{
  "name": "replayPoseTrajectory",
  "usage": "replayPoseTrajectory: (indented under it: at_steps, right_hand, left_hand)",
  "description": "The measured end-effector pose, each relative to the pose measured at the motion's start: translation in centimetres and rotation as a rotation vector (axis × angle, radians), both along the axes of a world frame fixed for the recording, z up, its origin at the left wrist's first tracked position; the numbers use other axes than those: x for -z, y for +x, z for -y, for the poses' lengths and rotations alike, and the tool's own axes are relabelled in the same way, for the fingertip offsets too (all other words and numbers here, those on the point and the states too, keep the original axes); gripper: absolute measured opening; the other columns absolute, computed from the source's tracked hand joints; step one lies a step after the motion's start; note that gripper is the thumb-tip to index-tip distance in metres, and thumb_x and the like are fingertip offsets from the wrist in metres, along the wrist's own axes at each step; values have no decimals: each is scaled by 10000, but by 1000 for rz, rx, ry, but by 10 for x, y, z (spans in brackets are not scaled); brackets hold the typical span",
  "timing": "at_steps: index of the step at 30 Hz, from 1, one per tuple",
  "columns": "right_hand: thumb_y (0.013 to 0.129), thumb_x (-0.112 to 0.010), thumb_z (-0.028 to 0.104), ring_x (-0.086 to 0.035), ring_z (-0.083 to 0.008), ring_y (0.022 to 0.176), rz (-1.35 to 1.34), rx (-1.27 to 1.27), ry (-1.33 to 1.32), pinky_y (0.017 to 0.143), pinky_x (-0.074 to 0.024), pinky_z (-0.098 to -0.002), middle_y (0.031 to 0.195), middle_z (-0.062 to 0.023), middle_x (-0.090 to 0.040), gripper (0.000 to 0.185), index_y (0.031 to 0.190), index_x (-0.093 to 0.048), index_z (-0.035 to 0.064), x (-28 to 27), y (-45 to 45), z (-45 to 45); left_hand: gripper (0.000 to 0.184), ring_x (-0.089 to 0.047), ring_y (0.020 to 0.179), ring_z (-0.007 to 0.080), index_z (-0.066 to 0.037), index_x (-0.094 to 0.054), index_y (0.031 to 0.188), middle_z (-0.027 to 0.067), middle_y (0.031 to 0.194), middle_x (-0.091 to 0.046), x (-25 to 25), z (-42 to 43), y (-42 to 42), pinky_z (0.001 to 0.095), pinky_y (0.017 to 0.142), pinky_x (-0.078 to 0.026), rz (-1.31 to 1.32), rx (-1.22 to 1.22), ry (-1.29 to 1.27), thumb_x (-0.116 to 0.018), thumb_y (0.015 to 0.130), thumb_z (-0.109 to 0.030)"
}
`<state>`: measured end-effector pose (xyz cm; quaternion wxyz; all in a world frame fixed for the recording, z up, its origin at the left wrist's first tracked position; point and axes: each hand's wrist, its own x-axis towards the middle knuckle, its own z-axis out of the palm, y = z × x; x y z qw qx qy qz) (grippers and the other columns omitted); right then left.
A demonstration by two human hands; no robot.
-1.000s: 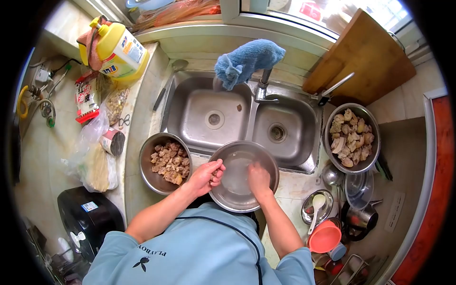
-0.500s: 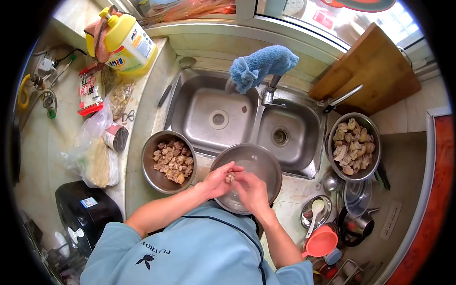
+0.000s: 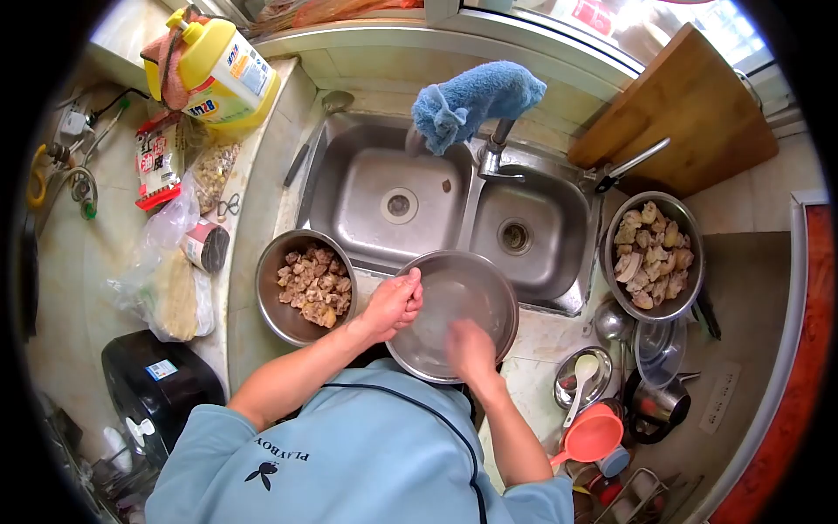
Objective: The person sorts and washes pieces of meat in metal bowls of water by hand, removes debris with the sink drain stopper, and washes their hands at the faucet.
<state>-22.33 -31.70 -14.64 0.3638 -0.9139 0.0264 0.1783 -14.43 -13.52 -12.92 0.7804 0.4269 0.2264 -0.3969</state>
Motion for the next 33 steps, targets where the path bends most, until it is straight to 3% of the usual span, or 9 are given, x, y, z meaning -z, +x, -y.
replayPoseTrajectory:
  at_steps: [5,13,15,17,19,25,29,30,33]
  right_hand:
    - [748,-639,145,-618,-364,773,-46,-154,-168,684,-503,-464,847,-177,-611,164,872,-642,37,28,-8,-37]
    - [778,-606,150,-653,-321,745,-108,-202,-16,687,-517,-414,791,-174,-661,166,843,-662,8,30,11,-47]
    - [817,-626,148,-665,-243,726,-60,244,299,678,-520,-347,777,-148,-668,157,878,-672,11,7,18,-42]
    - [824,-667,142,-657,-177,724,-89,352,431,677,-514,-292,778,-114,-670,166,923,-669,8,0,21,-35]
    - [826,-673,82,-613,-87,685,-8,546,663,623,-505,-240,746,-50,-650,111,888,-659,-9,-33,29,-32]
    - [785,-681,22,-592,-94,761,252,180,509,613,-488,-225,926,-75,-615,128,911,-660,11,-71,32,-26]
    - [784,-638,34,-623,-227,747,371,357,362,692,-501,-321,860,-121,-629,127,908,-655,7,-41,29,-9]
    - [794,-637,62,-628,-240,764,248,322,299,699,-500,-331,869,-134,-627,145,929,-651,10,-30,27,-8]
    - [824,-609,143,-629,-297,842,77,208,198,753,-498,-382,933,-168,-621,210,993,-636,22,-1,19,-11]
  left_hand:
    - [429,-317,421,52,-98,-497,742,-29,569,-404,-4,-11,7,199,371,-223,269,66,197,-466,944,-475]
    - [367,-429,486,53,-80,-530,791,-13,631,-493,-10,-27,15,188,419,-333,220,56,256,-479,959,-402]
    - [342,-468,521,57,-76,-550,821,-5,663,-527,-9,-27,12,186,446,-369,233,49,253,-484,961,-381]
    - [286,-537,629,70,-74,-583,894,15,760,-585,-11,-20,6,197,529,-437,203,120,268,-486,964,-333]
    - [252,-583,725,91,-78,-598,944,33,835,-614,-7,-16,0,226,612,-477,217,179,225,-476,967,-297]
    - [392,-625,802,157,-68,-597,968,59,887,-626,-2,4,-3,328,710,-513,-187,-4,-355,-354,996,-375]
    - [383,-529,648,117,-100,-537,818,33,775,-561,-2,-7,1,230,526,-430,-166,-71,-205,-429,965,-437]
    - [433,-401,522,88,-122,-437,698,3,656,-451,-12,-8,5,197,408,-291,-187,-120,-152,-445,945,-479]
    - [484,-302,442,76,-131,-352,640,-18,581,-356,-5,-35,7,201,359,-197,-4,-165,-144,-425,943,-502]
